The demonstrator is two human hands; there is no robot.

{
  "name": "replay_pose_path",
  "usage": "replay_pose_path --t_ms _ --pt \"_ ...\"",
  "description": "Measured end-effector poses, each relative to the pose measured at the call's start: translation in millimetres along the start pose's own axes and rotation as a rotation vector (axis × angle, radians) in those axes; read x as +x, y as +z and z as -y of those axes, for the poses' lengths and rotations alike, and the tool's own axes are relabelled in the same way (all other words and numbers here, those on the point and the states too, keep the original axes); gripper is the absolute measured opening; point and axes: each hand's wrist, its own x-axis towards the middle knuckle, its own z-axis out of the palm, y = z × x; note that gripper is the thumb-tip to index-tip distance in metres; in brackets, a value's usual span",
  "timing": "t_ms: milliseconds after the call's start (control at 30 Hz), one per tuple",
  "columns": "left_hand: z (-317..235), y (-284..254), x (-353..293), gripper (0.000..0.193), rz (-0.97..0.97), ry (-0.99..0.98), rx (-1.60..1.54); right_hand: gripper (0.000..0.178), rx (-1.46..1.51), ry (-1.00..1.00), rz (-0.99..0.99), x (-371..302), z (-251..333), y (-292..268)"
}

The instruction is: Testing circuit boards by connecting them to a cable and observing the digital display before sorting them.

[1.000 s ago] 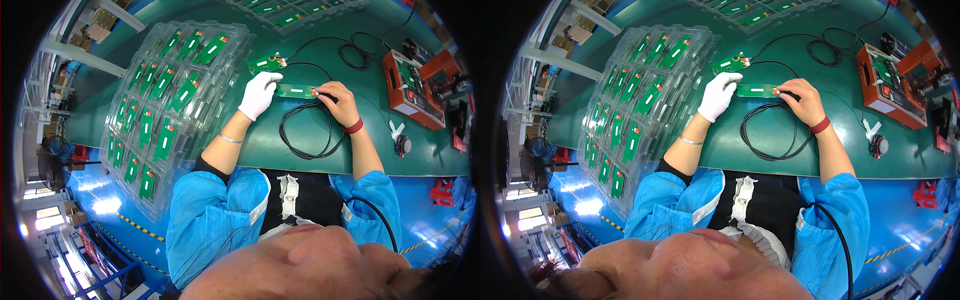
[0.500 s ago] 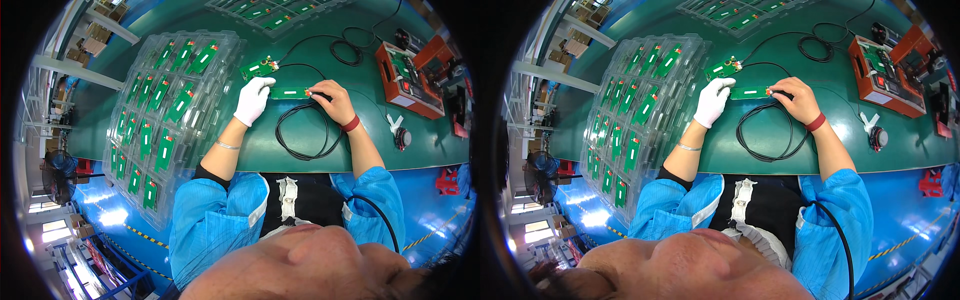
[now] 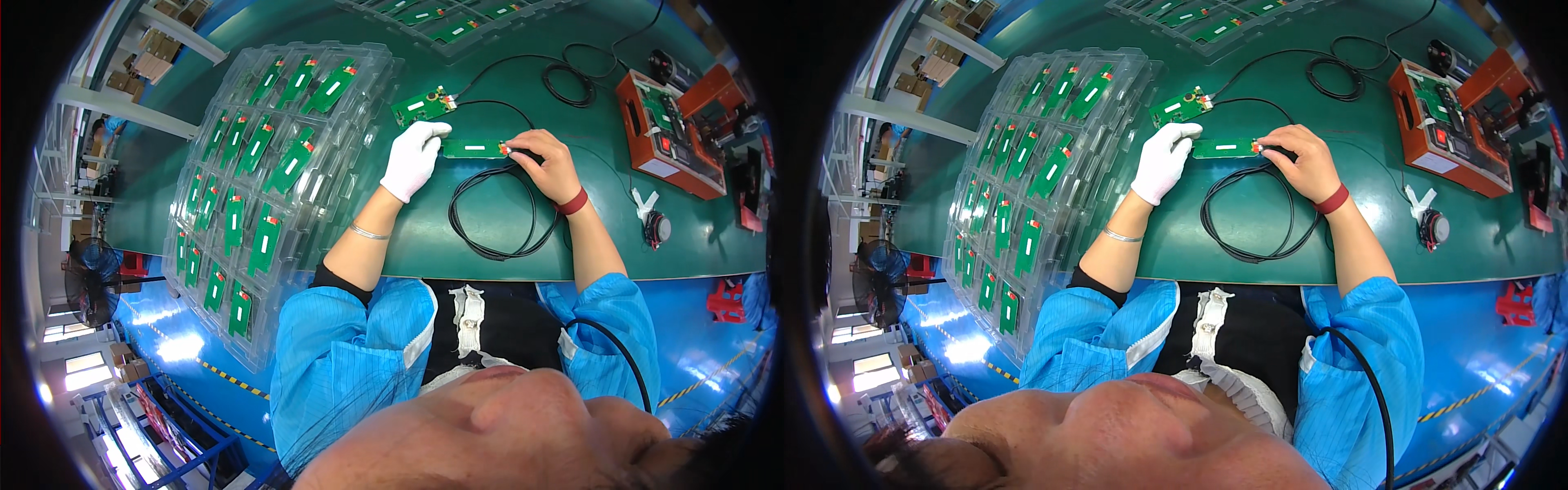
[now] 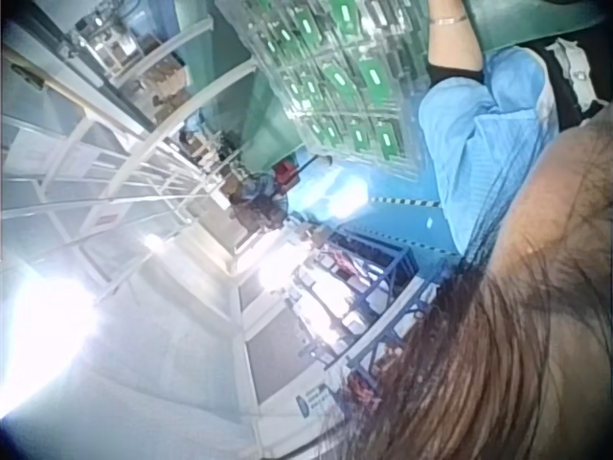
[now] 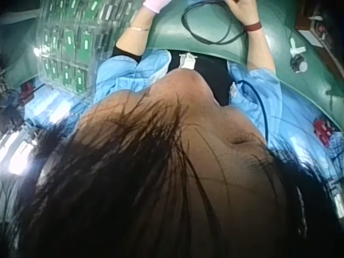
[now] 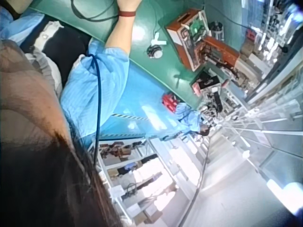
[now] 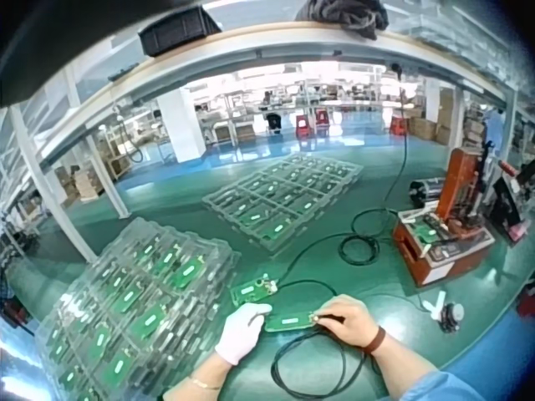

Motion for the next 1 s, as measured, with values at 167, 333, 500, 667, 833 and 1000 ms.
replay_pose_path --t_ms 167,333,500,667,833,1000 --pt "0.7 0.5 -0.1 0.026 -0.006 0.005 -0.003 0.022 0.003 0.004 0.004 0.2 0.2 0.0" --pt "0.7 1.1 0.3 0.026 -0.011 0.010 0.000 0.022 0.005 -0.004 -0.002 0.5 -0.3 0.1" --pt "2.2 0.9 0.5 0.026 -0.013 0.022 0.023 0.021 0.008 0.003 0.002 1.0 -1.1 0.7" --pt "-4.2 -3.4 2.2 0.027 0.022 -0.047 -0.071 0.023 0.015 0.110 0.014 0.7 -0.5 0.0" --pt "-25.3 -11.7 3.4 0.030 0.147 -0.457 -0.423 0.035 0.021 0.313 0.036 -0.7 0.0 -2.8" --pt "-23.7 -13.4 2.7 0.032 0.151 -0.454 -0.418 0.054 -0.014 0.179 0.048 -1.0 8.6 0.3"
